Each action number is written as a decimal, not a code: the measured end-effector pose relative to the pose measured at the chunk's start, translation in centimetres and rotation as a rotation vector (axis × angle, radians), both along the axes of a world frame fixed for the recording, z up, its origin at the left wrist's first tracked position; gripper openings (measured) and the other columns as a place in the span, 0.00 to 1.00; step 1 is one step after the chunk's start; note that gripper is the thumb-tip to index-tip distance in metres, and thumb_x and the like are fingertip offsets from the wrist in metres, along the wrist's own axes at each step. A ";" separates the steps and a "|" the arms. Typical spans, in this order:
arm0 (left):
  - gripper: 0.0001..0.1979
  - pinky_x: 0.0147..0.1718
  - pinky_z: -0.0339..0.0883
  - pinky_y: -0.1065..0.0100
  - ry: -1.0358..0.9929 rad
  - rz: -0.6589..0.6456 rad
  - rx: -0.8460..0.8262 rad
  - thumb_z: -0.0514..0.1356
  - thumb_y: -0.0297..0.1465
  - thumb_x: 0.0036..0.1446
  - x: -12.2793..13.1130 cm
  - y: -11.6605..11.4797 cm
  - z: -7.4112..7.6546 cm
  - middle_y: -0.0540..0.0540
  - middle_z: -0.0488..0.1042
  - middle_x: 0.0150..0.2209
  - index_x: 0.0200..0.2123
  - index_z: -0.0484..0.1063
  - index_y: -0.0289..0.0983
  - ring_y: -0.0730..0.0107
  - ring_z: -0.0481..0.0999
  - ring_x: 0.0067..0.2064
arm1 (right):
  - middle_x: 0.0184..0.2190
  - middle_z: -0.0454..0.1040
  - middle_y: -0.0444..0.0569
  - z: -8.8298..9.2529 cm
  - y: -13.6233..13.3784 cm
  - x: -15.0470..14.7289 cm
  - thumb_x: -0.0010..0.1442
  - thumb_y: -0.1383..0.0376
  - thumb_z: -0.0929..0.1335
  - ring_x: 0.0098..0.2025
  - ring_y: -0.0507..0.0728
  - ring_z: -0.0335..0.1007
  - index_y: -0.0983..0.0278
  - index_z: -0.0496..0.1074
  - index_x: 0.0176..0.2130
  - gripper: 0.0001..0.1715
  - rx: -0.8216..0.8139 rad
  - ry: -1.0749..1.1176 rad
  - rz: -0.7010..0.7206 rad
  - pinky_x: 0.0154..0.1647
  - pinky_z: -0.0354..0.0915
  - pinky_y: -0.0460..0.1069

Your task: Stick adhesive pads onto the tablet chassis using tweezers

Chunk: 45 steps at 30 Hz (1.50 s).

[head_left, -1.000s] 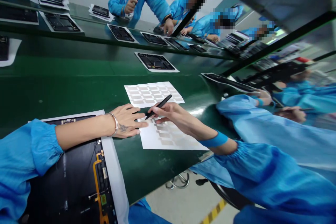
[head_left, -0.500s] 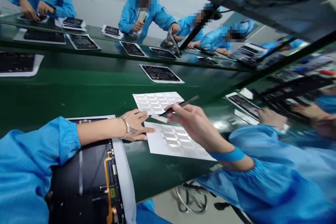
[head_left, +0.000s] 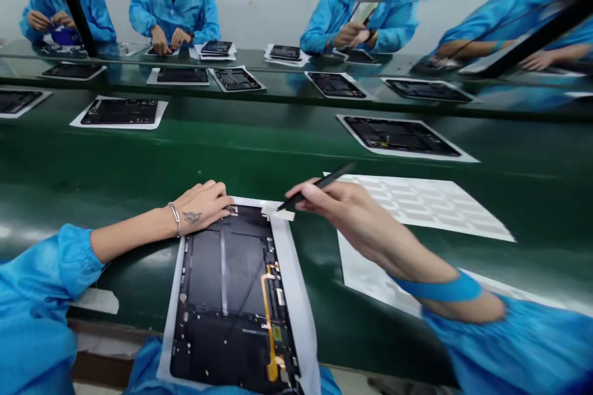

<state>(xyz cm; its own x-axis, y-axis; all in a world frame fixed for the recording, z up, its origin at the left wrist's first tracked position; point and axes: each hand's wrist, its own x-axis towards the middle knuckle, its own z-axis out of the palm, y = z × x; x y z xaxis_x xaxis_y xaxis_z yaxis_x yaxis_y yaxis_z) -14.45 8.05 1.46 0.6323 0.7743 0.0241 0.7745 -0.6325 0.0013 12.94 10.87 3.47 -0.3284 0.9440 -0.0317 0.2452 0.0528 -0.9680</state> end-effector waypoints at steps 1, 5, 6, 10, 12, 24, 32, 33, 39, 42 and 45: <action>0.13 0.40 0.64 0.66 -0.015 0.001 0.012 0.51 0.33 0.69 0.1 -0.2 -0.4 0.42 0.69 0.46 0.51 0.70 0.36 0.64 0.67 0.43 | 0.36 0.77 0.51 -0.6 0.5 -1.2 0.51 0.42 0.71 0.38 0.59 0.72 0.63 0.78 0.32 0.27 -0.002 0.003 0.027 0.44 0.69 0.54; 0.12 0.41 0.64 0.65 -0.096 -0.033 0.015 0.51 0.31 0.69 0.0 -0.6 -0.9 0.45 0.71 0.47 0.51 0.70 0.38 0.65 0.66 0.43 | 0.26 0.72 0.46 -2.3 1.5 -3.7 0.50 0.44 0.73 0.33 0.55 0.69 0.63 0.75 0.31 0.25 -0.013 0.067 0.033 0.39 0.66 0.51; 0.13 0.42 0.64 0.66 -0.123 -0.050 0.005 0.50 0.30 0.69 -0.1 -0.6 -0.8 0.45 0.71 0.47 0.52 0.70 0.39 0.65 0.66 0.43 | 0.25 0.71 0.45 -2.6 1.5 -3.9 0.50 0.45 0.73 0.32 0.55 0.68 0.63 0.74 0.30 0.24 -0.025 0.086 0.019 0.38 0.66 0.51; 0.12 0.41 0.64 0.66 -0.205 -0.103 -0.017 0.51 0.30 0.69 -0.6 -0.5 -0.9 0.45 0.72 0.47 0.50 0.72 0.39 0.66 0.67 0.43 | 0.22 0.68 0.44 -3.2 1.4 -4.0 0.50 0.45 0.73 0.29 0.54 0.67 0.63 0.72 0.29 0.24 -0.111 0.112 -0.005 0.34 0.65 0.49; 0.12 0.40 0.64 0.66 -0.224 -0.124 -0.007 0.51 0.29 0.69 -0.7 -0.4 -1.0 0.45 0.73 0.46 0.49 0.73 0.39 0.66 0.67 0.42 | 0.21 0.67 0.43 -3.2 1.5 -4.1 0.49 0.45 0.73 0.28 0.54 0.67 0.63 0.72 0.28 0.24 -0.158 0.101 0.008 0.34 0.65 0.50; 0.11 0.39 0.65 0.66 -0.253 -0.143 0.000 0.53 0.28 0.67 -0.4 -0.2 -1.0 0.45 0.73 0.46 0.47 0.74 0.38 0.65 0.67 0.42 | 0.22 0.66 0.45 -2.4 2.2 -4.5 0.48 0.47 0.75 0.28 0.53 0.66 0.61 0.69 0.21 0.23 -0.293 0.123 0.041 0.36 0.71 0.49; 0.11 0.38 0.64 0.67 -0.238 -0.146 0.008 0.53 0.29 0.68 -0.4 -0.2 -1.0 0.45 0.73 0.46 0.48 0.74 0.39 0.65 0.67 0.42 | 0.22 0.65 0.44 -2.3 2.2 -4.5 0.47 0.47 0.75 0.27 0.52 0.65 0.62 0.69 0.21 0.24 -0.278 0.123 0.055 0.35 0.70 0.48; 0.11 0.38 0.64 0.67 -0.238 -0.147 0.008 0.53 0.29 0.68 -0.4 -0.2 -1.0 0.45 0.73 0.46 0.48 0.74 0.39 0.65 0.67 0.42 | 0.21 0.65 0.44 -2.3 2.2 -4.5 0.48 0.47 0.75 0.27 0.52 0.65 0.61 0.69 0.21 0.24 -0.271 0.118 0.064 0.35 0.70 0.49; 0.11 0.39 0.65 0.66 -0.242 -0.147 0.001 0.53 0.28 0.67 -0.4 -0.1 -1.0 0.45 0.73 0.46 0.48 0.74 0.39 0.65 0.67 0.42 | 0.22 0.65 0.45 -2.2 2.2 -4.5 0.48 0.46 0.74 0.27 0.53 0.65 0.61 0.67 0.20 0.25 -0.262 0.098 0.082 0.35 0.71 0.50; 0.12 0.39 0.65 0.66 -0.246 -0.156 0.002 0.52 0.28 0.68 -0.4 -0.1 -1.1 0.44 0.73 0.46 0.48 0.74 0.38 0.65 0.67 0.42 | 0.21 0.65 0.44 -2.2 2.2 -4.5 0.47 0.46 0.75 0.28 0.53 0.65 0.61 0.68 0.21 0.24 -0.281 0.109 0.065 0.35 0.70 0.49; 0.12 0.39 0.65 0.66 -0.250 -0.162 0.008 0.51 0.29 0.68 -0.5 -0.1 -1.2 0.44 0.73 0.46 0.48 0.74 0.38 0.66 0.67 0.42 | 0.22 0.65 0.44 -2.2 2.2 -4.6 0.45 0.46 0.76 0.28 0.52 0.65 0.62 0.69 0.21 0.24 -0.295 0.115 0.052 0.35 0.70 0.48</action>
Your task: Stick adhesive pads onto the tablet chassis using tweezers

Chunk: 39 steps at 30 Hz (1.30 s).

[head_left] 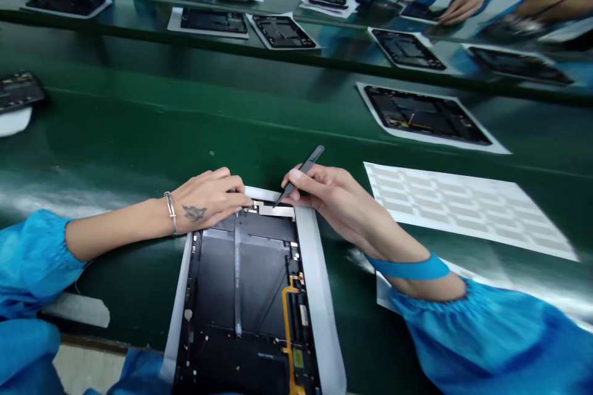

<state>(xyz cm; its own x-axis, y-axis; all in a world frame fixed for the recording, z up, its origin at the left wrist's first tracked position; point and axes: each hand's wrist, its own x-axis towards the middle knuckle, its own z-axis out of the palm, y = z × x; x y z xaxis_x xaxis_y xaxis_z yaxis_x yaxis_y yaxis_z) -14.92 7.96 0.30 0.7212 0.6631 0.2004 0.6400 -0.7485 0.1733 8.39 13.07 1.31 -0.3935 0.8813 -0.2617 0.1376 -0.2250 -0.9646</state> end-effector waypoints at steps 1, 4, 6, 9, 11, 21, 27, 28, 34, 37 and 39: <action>0.12 0.39 0.65 0.66 0.000 -0.001 0.002 0.51 0.29 0.68 0.0 0.0 0.0 0.44 0.73 0.46 0.48 0.74 0.38 0.65 0.67 0.42 | 0.22 0.65 0.44 0.0 0.0 0.0 0.45 0.46 0.76 0.28 0.52 0.65 0.62 0.69 0.21 0.25 -0.003 0.000 -0.001 0.35 0.70 0.47; 0.12 0.39 0.65 0.66 0.000 -0.006 0.008 0.51 0.29 0.68 -0.1 0.0 -0.1 0.44 0.73 0.46 0.48 0.74 0.38 0.65 0.67 0.42 | 0.23 0.66 0.44 0.0 0.0 0.0 0.44 0.46 0.77 0.28 0.52 0.65 0.62 0.70 0.21 0.25 -0.007 -0.002 0.000 0.34 0.69 0.47; 0.12 0.39 0.65 0.66 -0.005 -0.007 0.011 0.52 0.29 0.68 -0.1 0.1 -0.1 0.44 0.73 0.46 0.48 0.74 0.38 0.65 0.67 0.42 | 0.22 0.66 0.44 0.0 0.1 0.0 0.44 0.46 0.77 0.28 0.52 0.65 0.62 0.70 0.22 0.25 -0.010 -0.004 0.005 0.34 0.69 0.47; 0.12 0.39 0.65 0.66 -0.008 -0.009 0.015 0.53 0.29 0.68 -0.1 0.1 -0.1 0.44 0.73 0.46 0.48 0.74 0.38 0.65 0.67 0.42 | 0.21 0.66 0.43 0.0 0.1 0.0 0.43 0.45 0.77 0.28 0.52 0.65 0.62 0.69 0.22 0.25 -0.009 -0.010 0.008 0.34 0.70 0.47; 0.12 0.39 0.65 0.66 -0.004 -0.011 0.016 0.53 0.29 0.67 -0.1 0.1 0.0 0.44 0.73 0.46 0.48 0.74 0.38 0.65 0.67 0.42 | 0.21 0.65 0.43 0.0 0.2 0.0 0.43 0.45 0.77 0.28 0.52 0.65 0.62 0.69 0.22 0.26 0.001 -0.016 0.008 0.34 0.70 0.48; 0.13 0.40 0.64 0.66 0.024 -0.001 -0.031 0.52 0.28 0.68 0.0 0.0 0.4 0.44 0.72 0.47 0.50 0.72 0.39 0.65 0.67 0.42 | 0.22 0.65 0.45 -0.3 0.2 0.1 0.48 0.44 0.74 0.27 0.55 0.65 0.60 0.69 0.23 0.24 0.084 -0.074 0.030 0.35 0.71 0.53; 0.16 0.39 0.62 0.67 0.037 0.011 -0.093 0.51 0.26 0.67 0.2 0.0 0.8 0.43 0.70 0.47 0.53 0.71 0.41 0.65 0.65 0.41 | 0.23 0.67 0.45 -0.3 0.3 0.1 0.46 0.44 0.75 0.27 0.55 0.66 0.60 0.70 0.24 0.24 0.072 -0.064 0.017 0.34 0.71 0.52; 0.16 0.39 0.62 0.66 0.041 0.012 -0.095 0.51 0.26 0.67 0.2 0.0 0.7 0.43 0.70 0.47 0.53 0.71 0.41 0.65 0.65 0.41 | 0.23 0.67 0.46 -0.2 0.3 0.1 0.46 0.45 0.75 0.27 0.54 0.66 0.61 0.69 0.23 0.25 0.070 -0.060 0.016 0.34 0.71 0.52; 0.14 0.39 0.62 0.65 0.027 0.024 -0.049 0.51 0.26 0.67 0.0 -0.3 0.6 0.43 0.71 0.46 0.52 0.71 0.39 0.64 0.66 0.42 | 0.23 0.67 0.46 -0.2 0.3 0.0 0.49 0.45 0.74 0.27 0.54 0.65 0.61 0.68 0.22 0.25 0.095 -0.064 0.029 0.33 0.69 0.51; 0.15 0.40 0.63 0.65 0.041 0.022 -0.050 0.50 0.26 0.67 0.0 -0.4 0.7 0.43 0.71 0.46 0.52 0.71 0.39 0.65 0.66 0.42 | 0.23 0.68 0.46 -0.2 0.3 -0.1 0.49 0.44 0.73 0.27 0.54 0.64 0.60 0.67 0.22 0.25 0.106 -0.070 0.038 0.31 0.68 0.50; 0.16 0.39 0.62 0.65 0.078 0.026 -0.051 0.51 0.25 0.66 0.1 -0.3 0.9 0.43 0.70 0.46 0.53 0.70 0.41 0.64 0.65 0.41 | 0.23 0.67 0.46 -0.3 0.3 -0.1 0.49 0.44 0.73 0.27 0.54 0.65 0.61 0.67 0.22 0.25 0.112 -0.068 0.038 0.31 0.66 0.50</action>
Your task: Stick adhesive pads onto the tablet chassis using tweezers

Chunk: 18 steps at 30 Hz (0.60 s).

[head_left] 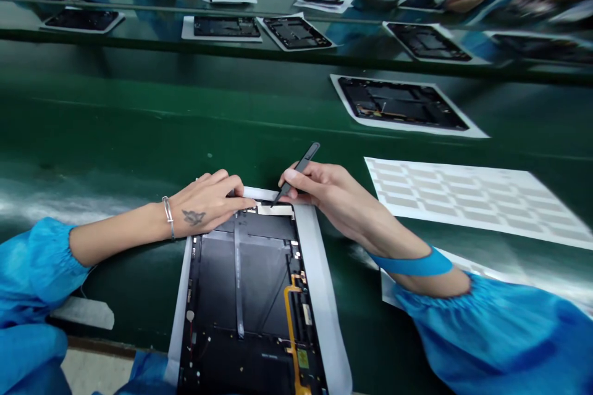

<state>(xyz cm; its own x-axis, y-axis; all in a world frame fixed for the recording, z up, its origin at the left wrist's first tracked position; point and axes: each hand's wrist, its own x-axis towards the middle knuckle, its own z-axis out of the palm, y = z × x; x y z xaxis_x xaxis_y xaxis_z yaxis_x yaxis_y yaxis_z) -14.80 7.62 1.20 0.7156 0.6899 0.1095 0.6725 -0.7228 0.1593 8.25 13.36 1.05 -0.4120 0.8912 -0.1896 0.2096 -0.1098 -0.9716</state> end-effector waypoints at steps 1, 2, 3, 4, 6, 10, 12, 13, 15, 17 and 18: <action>0.17 0.38 0.62 0.65 0.020 0.004 0.002 0.51 0.24 0.65 0.1 0.0 0.1 0.43 0.70 0.46 0.54 0.69 0.41 0.64 0.65 0.41 | 0.22 0.67 0.45 -0.1 0.0 0.0 0.49 0.44 0.73 0.26 0.54 0.64 0.61 0.67 0.23 0.25 0.010 0.001 -0.003 0.30 0.66 0.49; 0.17 0.38 0.62 0.65 0.039 0.007 0.005 0.51 0.24 0.65 0.1 0.0 0.1 0.43 0.70 0.46 0.54 0.69 0.41 0.64 0.65 0.41 | 0.22 0.66 0.44 -0.2 0.0 0.0 0.49 0.44 0.73 0.26 0.53 0.64 0.61 0.67 0.24 0.25 0.029 -0.002 -0.006 0.30 0.65 0.49; 0.17 0.38 0.61 0.65 0.054 0.010 0.010 0.51 0.24 0.65 0.2 0.0 0.2 0.43 0.69 0.46 0.54 0.69 0.41 0.64 0.64 0.41 | 0.21 0.66 0.44 -0.3 0.0 0.1 0.50 0.43 0.72 0.25 0.53 0.64 0.62 0.67 0.24 0.26 0.061 -0.012 -0.008 0.30 0.65 0.49; 0.16 0.37 0.61 0.65 0.066 0.012 0.018 0.51 0.25 0.65 0.2 0.1 0.2 0.42 0.69 0.46 0.53 0.69 0.41 0.64 0.64 0.41 | 0.21 0.65 0.43 -0.3 -0.1 0.2 0.50 0.43 0.72 0.25 0.53 0.63 0.62 0.68 0.25 0.26 0.107 -0.035 -0.006 0.29 0.64 0.49; 0.16 0.37 0.61 0.65 0.084 0.010 0.035 0.51 0.25 0.65 0.3 0.1 0.1 0.42 0.69 0.46 0.53 0.69 0.41 0.64 0.64 0.41 | 0.21 0.67 0.44 -0.5 -0.5 0.4 0.52 0.42 0.70 0.25 0.54 0.64 0.62 0.68 0.26 0.26 0.234 -0.109 -0.021 0.29 0.63 0.50; 0.17 0.36 0.61 0.66 0.088 0.005 0.052 0.52 0.25 0.64 0.2 0.1 -0.1 0.42 0.69 0.46 0.54 0.69 0.42 0.64 0.65 0.41 | 0.25 0.72 0.47 -0.3 -2.0 0.6 0.57 0.43 0.67 0.29 0.57 0.69 0.61 0.71 0.28 0.25 0.465 -0.161 -0.173 0.29 0.63 0.51; 0.16 0.37 0.62 0.66 0.064 0.005 0.043 0.51 0.26 0.65 0.1 0.0 -0.2 0.42 0.70 0.46 0.54 0.69 0.41 0.64 0.65 0.41 | 0.28 0.74 0.48 -0.3 -2.8 0.3 0.58 0.43 0.67 0.30 0.58 0.69 0.60 0.72 0.29 0.24 0.506 -0.133 -0.178 0.29 0.63 0.51; 0.15 0.38 0.63 0.66 0.050 0.008 0.038 0.51 0.26 0.66 0.1 0.0 -0.2 0.42 0.70 0.46 0.53 0.70 0.41 0.64 0.66 0.42 | 0.28 0.74 0.49 -0.3 -3.1 0.1 0.58 0.43 0.66 0.30 0.58 0.70 0.60 0.72 0.29 0.24 0.515 -0.129 -0.155 0.28 0.64 0.51; 0.15 0.38 0.63 0.65 0.034 0.013 0.029 0.51 0.26 0.66 0.0 0.0 -0.1 0.43 0.70 0.46 0.53 0.70 0.40 0.64 0.66 0.42 | 0.29 0.75 0.50 -0.5 -3.4 -0.3 0.59 0.44 0.66 0.30 0.57 0.70 0.60 0.73 0.29 0.24 0.530 -0.135 -0.116 0.28 0.64 0.51; 0.15 0.38 0.64 0.65 0.035 0.015 0.029 0.51 0.26 0.66 0.0 0.0 0.0 0.43 0.70 0.46 0.53 0.71 0.40 0.65 0.66 0.42 | 0.31 0.76 0.50 -0.8 -3.4 -0.5 0.60 0.45 0.66 0.31 0.58 0.71 0.60 0.73 0.29 0.23 0.544 -0.139 -0.101 0.29 0.65 0.51; 0.16 0.38 0.64 0.65 0.041 0.015 0.029 0.51 0.26 0.65 0.0 0.0 0.0 0.43 0.70 0.46 0.53 0.71 0.41 0.65 0.66 0.41 | 0.31 0.76 0.51 -0.9 -3.4 -0.6 0.60 0.45 0.66 0.31 0.58 0.72 0.60 0.74 0.30 0.23 0.548 -0.139 -0.099 0.30 0.66 0.51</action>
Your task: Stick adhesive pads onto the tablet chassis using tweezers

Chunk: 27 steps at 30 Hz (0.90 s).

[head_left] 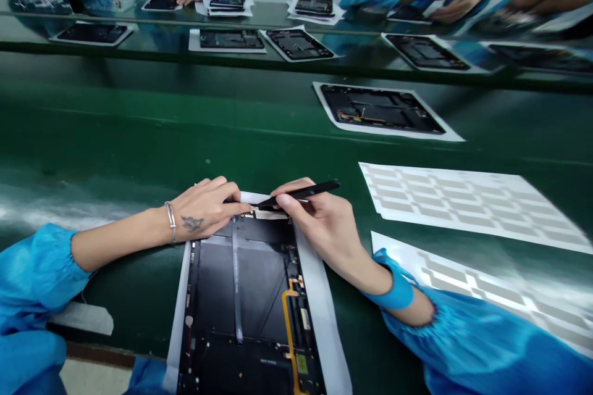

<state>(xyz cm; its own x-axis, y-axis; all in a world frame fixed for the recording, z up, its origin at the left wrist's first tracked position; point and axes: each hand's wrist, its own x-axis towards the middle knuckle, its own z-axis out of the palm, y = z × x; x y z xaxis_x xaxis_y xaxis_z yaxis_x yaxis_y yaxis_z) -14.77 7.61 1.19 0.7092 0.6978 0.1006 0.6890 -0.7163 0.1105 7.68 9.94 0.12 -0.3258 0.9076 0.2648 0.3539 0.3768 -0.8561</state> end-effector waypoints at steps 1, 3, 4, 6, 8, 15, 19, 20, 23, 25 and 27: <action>0.16 0.38 0.64 0.66 0.005 0.000 0.000 0.51 0.26 0.65 0.0 0.0 0.0 0.43 0.70 0.46 0.53 0.71 0.41 0.65 0.66 0.41 | 0.32 0.76 0.51 -0.1 0.0 0.0 0.60 0.46 0.66 0.32 0.58 0.72 0.60 0.74 0.31 0.22 0.003 -0.001 0.001 0.30 0.66 0.51; 0.16 0.38 0.64 0.66 0.009 0.000 -0.004 0.52 0.26 0.65 0.0 0.0 0.0 0.43 0.70 0.46 0.53 0.71 0.41 0.65 0.66 0.41 | 0.33 0.76 0.51 -0.3 0.1 0.1 0.61 0.47 0.66 0.32 0.58 0.73 0.61 0.75 0.31 0.21 0.005 -0.009 0.009 0.31 0.67 0.51; 0.16 0.39 0.63 0.66 0.011 -0.001 -0.006 0.52 0.26 0.65 0.1 0.1 0.0 0.43 0.70 0.46 0.53 0.71 0.41 0.65 0.66 0.41 | 0.33 0.76 0.51 -0.3 0.1 0.1 0.61 0.48 0.66 0.32 0.58 0.73 0.60 0.75 0.32 0.20 0.013 -0.015 0.014 0.31 0.68 0.51; 0.16 0.39 0.63 0.66 0.017 -0.003 -0.009 0.52 0.25 0.64 0.1 0.1 0.0 0.43 0.70 0.46 0.53 0.71 0.41 0.65 0.65 0.41 | 0.33 0.77 0.51 -0.2 0.0 0.2 0.62 0.50 0.66 0.34 0.59 0.74 0.60 0.75 0.32 0.19 0.056 -0.036 0.033 0.33 0.69 0.52; 0.17 0.39 0.63 0.66 0.032 -0.004 -0.005 0.52 0.25 0.64 0.1 0.2 0.0 0.43 0.70 0.47 0.53 0.70 0.41 0.64 0.65 0.41 | 0.32 0.77 0.51 -0.1 -0.2 0.2 0.63 0.52 0.65 0.36 0.60 0.73 0.59 0.75 0.33 0.16 0.133 -0.063 0.065 0.36 0.69 0.54; 0.16 0.37 0.63 0.65 0.044 -0.023 0.017 0.52 0.26 0.65 0.1 0.1 0.1 0.43 0.71 0.45 0.54 0.70 0.41 0.63 0.67 0.42 | 0.30 0.77 0.50 -0.2 -0.7 0.1 0.64 0.60 0.66 0.35 0.59 0.73 0.58 0.75 0.33 0.09 0.282 -0.015 0.145 0.36 0.68 0.54; 0.16 0.39 0.64 0.65 0.002 -0.043 0.029 0.52 0.24 0.64 -0.1 0.2 -0.1 0.43 0.72 0.47 0.52 0.71 0.39 0.62 0.68 0.45 | 0.32 0.77 0.50 -0.1 -0.6 1.1 0.64 0.59 0.66 0.34 0.58 0.73 0.59 0.75 0.33 0.12 0.149 -0.010 0.071 0.32 0.67 0.52; 0.16 0.40 0.64 0.65 -0.016 -0.057 0.028 0.52 0.24 0.63 -0.2 0.3 -0.2 0.42 0.72 0.48 0.52 0.71 0.38 0.62 0.68 0.46 | 0.32 0.77 0.50 -0.1 -0.7 1.5 0.64 0.59 0.66 0.34 0.58 0.73 0.59 0.75 0.33 0.11 0.148 -0.018 0.062 0.32 0.67 0.52; 0.15 0.40 0.65 0.65 -0.067 -0.101 0.024 0.51 0.23 0.63 -0.1 0.6 -0.4 0.42 0.72 0.48 0.50 0.71 0.35 0.63 0.69 0.46 | 0.32 0.77 0.50 -0.1 -1.0 3.0 0.63 0.64 0.67 0.36 0.60 0.72 0.58 0.75 0.38 0.04 0.307 -0.054 0.119 0.35 0.67 0.54; 0.14 0.40 0.65 0.65 -0.088 -0.117 0.027 0.51 0.23 0.63 0.0 0.7 -0.5 0.42 0.73 0.46 0.49 0.71 0.35 0.64 0.69 0.44 | 0.33 0.77 0.50 -0.1 -1.4 3.7 0.62 0.68 0.68 0.37 0.60 0.72 0.58 0.74 0.42 0.08 0.448 -0.113 0.202 0.38 0.68 0.55; 0.14 0.39 0.64 0.66 -0.087 -0.114 0.032 0.51 0.22 0.63 0.2 0.8 -0.4 0.42 0.73 0.45 0.49 0.71 0.35 0.64 0.69 0.43 | 0.35 0.77 0.50 -0.1 -1.7 4.0 0.62 0.70 0.68 0.37 0.60 0.72 0.58 0.72 0.45 0.12 0.558 -0.190 0.268 0.38 0.69 0.55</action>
<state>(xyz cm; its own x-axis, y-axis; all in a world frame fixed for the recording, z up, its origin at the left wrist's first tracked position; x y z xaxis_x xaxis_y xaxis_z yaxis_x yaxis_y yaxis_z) -14.59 8.41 0.75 0.7714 0.6085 0.1863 0.5916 -0.7936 0.1423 11.69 8.25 0.03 -0.6095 0.5310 0.5886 0.3122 0.8433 -0.4375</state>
